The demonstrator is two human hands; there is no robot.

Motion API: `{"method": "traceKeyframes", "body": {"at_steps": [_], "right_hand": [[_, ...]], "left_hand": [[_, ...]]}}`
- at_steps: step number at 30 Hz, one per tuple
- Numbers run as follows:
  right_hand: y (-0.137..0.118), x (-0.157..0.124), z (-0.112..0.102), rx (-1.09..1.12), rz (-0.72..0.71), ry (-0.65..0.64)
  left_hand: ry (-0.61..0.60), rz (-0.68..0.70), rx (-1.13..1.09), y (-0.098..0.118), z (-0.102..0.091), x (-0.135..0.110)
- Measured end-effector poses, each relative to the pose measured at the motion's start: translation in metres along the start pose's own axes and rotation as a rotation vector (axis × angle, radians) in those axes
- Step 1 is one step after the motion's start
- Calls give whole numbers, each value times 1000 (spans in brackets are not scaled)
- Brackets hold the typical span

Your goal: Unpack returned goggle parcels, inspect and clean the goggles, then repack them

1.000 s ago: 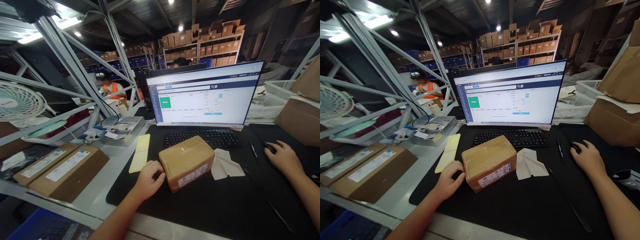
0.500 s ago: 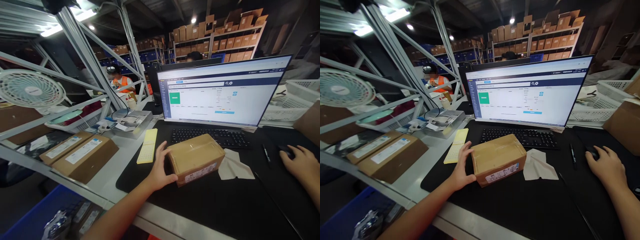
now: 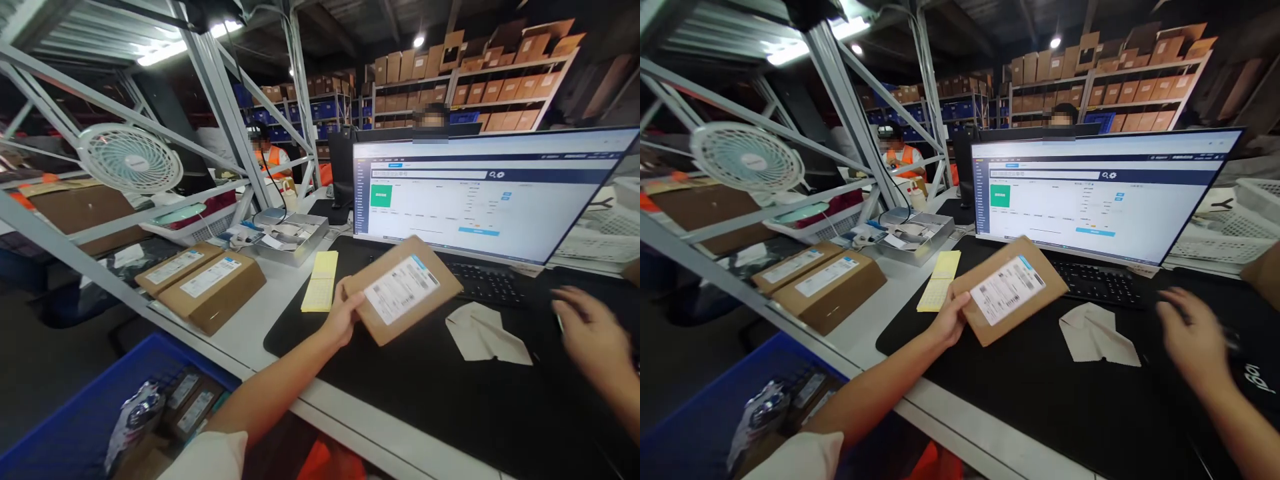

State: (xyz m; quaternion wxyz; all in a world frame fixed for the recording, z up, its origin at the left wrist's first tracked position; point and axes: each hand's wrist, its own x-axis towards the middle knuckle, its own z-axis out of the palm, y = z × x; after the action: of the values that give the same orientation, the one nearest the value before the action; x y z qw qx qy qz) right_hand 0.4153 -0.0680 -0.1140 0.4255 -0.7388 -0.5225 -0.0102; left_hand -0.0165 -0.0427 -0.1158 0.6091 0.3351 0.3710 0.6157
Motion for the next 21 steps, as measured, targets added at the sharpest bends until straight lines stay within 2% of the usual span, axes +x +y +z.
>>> {"method": "traceKeyframes", "body": {"at_steps": [3, 5, 6, 8, 10, 12, 14, 16, 18, 21], "right_hand": [[-89, -54, 16, 419, 74, -594], [-133, -90, 32, 714, 165, -843], [-150, -104, 40, 852, 185, -896], [-175, -121, 56, 1097, 205, -885], [-189, -122, 67, 1256, 236, -737], [-193, -115, 70, 1340, 264, -611], [-191, -106, 66, 1358, 279, -589], [-190, -103, 60, 1277, 291, -643], [-190, -105, 56, 1121, 275, -724], [-184, -106, 42, 890, 170, -777]], "left_hand": [[60, -71, -174, 0, 2, -6], [11, -46, -199, -3, 3, -13], [-34, -26, -176, -5, 2, -17], [-141, 30, -67, -8, -2, -23], [-242, 120, 70, -8, -9, -25], [-311, 198, 182, -3, -17, -20], [-354, 213, 255, 3, -22, -13], [-392, 119, 301, 10, -24, -7], [-390, -78, 322, 14, -22, -6], [-270, -312, 271, 18, -16, -12]]}}
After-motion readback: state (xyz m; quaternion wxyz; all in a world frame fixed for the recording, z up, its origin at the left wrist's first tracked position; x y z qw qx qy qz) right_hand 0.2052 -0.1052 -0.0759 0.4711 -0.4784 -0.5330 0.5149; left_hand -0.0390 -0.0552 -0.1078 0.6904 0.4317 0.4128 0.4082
